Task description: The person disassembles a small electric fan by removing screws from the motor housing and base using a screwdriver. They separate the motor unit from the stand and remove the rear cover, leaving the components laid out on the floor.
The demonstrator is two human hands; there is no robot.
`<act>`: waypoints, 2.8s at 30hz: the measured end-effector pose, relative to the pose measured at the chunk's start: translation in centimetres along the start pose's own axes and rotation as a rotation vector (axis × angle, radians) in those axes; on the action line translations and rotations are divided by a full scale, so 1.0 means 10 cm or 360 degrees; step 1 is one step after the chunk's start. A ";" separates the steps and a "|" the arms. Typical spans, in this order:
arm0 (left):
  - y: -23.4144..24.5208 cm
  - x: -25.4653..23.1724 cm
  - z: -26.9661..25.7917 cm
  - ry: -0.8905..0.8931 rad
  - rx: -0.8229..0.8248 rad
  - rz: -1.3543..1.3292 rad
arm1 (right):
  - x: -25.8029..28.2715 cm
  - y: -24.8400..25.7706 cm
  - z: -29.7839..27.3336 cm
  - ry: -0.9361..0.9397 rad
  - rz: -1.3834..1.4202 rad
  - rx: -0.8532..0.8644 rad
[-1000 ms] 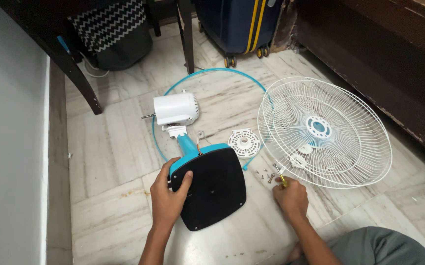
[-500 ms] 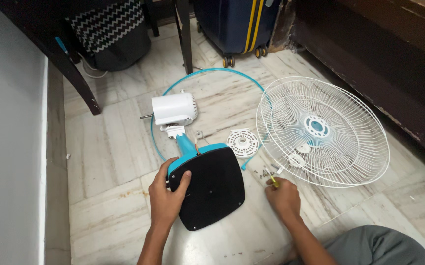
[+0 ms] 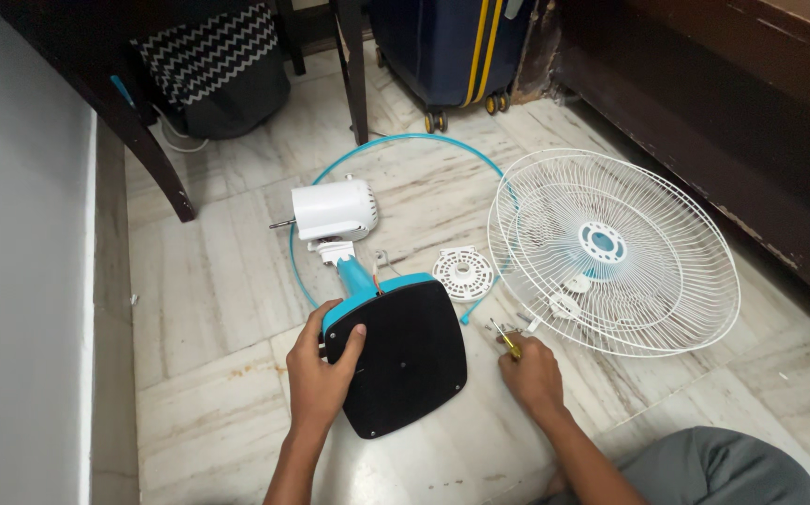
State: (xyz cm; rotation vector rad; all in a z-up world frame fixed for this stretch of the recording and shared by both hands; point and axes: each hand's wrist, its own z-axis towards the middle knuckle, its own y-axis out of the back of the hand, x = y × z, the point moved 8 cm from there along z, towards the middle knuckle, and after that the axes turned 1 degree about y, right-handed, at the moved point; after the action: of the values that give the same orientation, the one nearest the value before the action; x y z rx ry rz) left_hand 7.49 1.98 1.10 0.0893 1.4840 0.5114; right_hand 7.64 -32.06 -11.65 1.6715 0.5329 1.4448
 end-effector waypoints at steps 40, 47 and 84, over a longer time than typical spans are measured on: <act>0.07 0.03 -0.05 0.0045 0.0011 -0.0130 | 0.30 0.35 -0.41 0.0058 0.0641 -0.0340; 0.02 -0.03 -0.05 -0.0281 0.0158 -0.0242 | 1.40 0.27 -0.92 0.0185 0.0916 0.0040; -0.13 0.09 -0.03 -0.0149 0.0358 -0.0306 | 2.27 0.32 -1.02 -0.0025 0.0911 0.0080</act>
State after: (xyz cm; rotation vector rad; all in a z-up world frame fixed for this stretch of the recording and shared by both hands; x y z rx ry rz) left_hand 7.59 1.09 -0.27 0.1435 1.4365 0.1819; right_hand 2.86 -13.15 4.18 1.9708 0.0738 1.8230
